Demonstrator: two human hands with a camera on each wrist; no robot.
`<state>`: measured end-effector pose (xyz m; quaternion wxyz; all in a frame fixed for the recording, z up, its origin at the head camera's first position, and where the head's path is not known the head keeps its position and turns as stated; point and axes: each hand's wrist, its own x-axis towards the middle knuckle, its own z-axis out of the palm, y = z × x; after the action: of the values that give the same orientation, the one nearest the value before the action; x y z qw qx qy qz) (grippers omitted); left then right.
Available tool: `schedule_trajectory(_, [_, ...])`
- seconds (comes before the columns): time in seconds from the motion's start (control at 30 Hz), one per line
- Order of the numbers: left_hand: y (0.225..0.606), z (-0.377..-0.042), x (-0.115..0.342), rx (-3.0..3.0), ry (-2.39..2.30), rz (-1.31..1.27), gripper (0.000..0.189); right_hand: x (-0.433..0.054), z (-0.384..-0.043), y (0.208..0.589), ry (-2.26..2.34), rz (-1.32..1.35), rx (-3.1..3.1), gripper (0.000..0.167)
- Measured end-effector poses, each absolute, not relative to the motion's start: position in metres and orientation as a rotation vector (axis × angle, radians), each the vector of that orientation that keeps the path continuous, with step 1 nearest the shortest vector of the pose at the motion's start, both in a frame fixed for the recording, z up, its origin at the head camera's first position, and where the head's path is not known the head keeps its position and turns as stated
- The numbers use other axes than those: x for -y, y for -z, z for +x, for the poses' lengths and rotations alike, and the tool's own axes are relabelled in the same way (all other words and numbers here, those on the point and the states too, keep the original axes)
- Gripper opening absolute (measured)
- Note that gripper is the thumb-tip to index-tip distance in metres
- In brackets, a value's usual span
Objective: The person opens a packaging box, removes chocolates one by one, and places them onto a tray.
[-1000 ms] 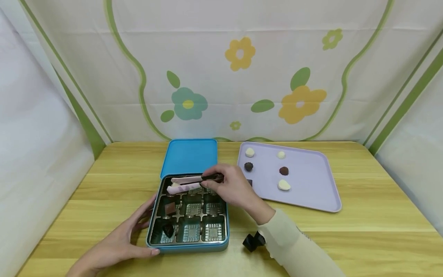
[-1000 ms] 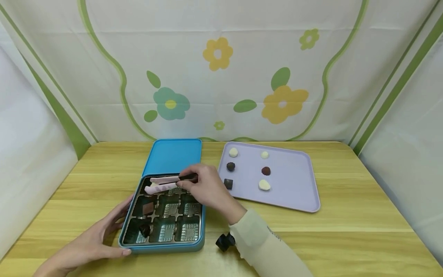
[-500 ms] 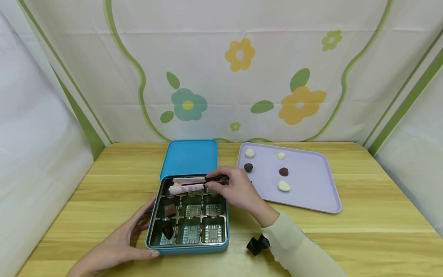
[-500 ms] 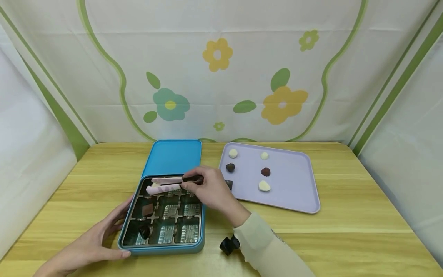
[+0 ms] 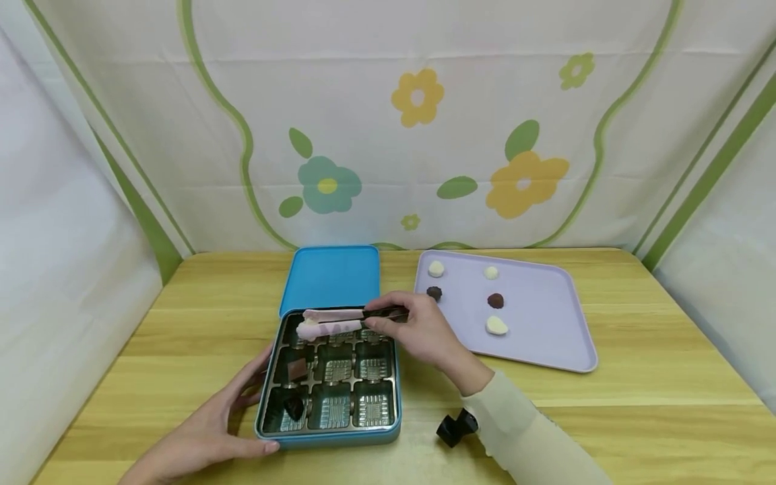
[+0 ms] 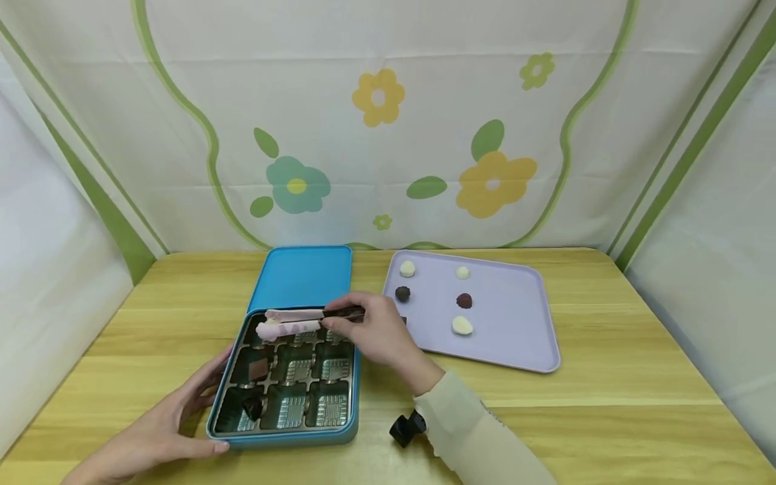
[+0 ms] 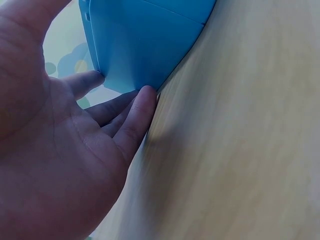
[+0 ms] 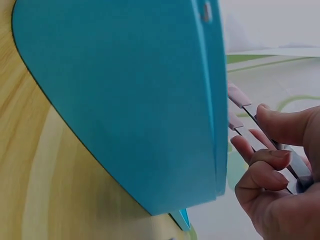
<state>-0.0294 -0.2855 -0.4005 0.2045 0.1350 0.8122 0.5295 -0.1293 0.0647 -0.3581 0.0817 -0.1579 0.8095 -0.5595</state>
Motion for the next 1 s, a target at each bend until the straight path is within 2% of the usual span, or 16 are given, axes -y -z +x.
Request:
schedule_trajectory(0.3, [0.4, -0.029, 0.288, -2.272, -1.454, 0.342, 0.117, -0.096, -0.127, 0.354, 1.763, -0.374, -2.415, 0.022])
schedule_trajectory(0.67, [0.4, -0.027, 0.29, -2.301, -1.464, 0.401, 0.118, -0.16, -0.121, 0.354, 1.749, -0.261, -2.542, 0.026])
schedule_trajectory(1.0, [0.4, -0.027, 0.288, -2.279, -1.48, 0.4, 0.118, -0.221, -0.118, 0.35, 1.759, -0.142, -2.63, 0.036])
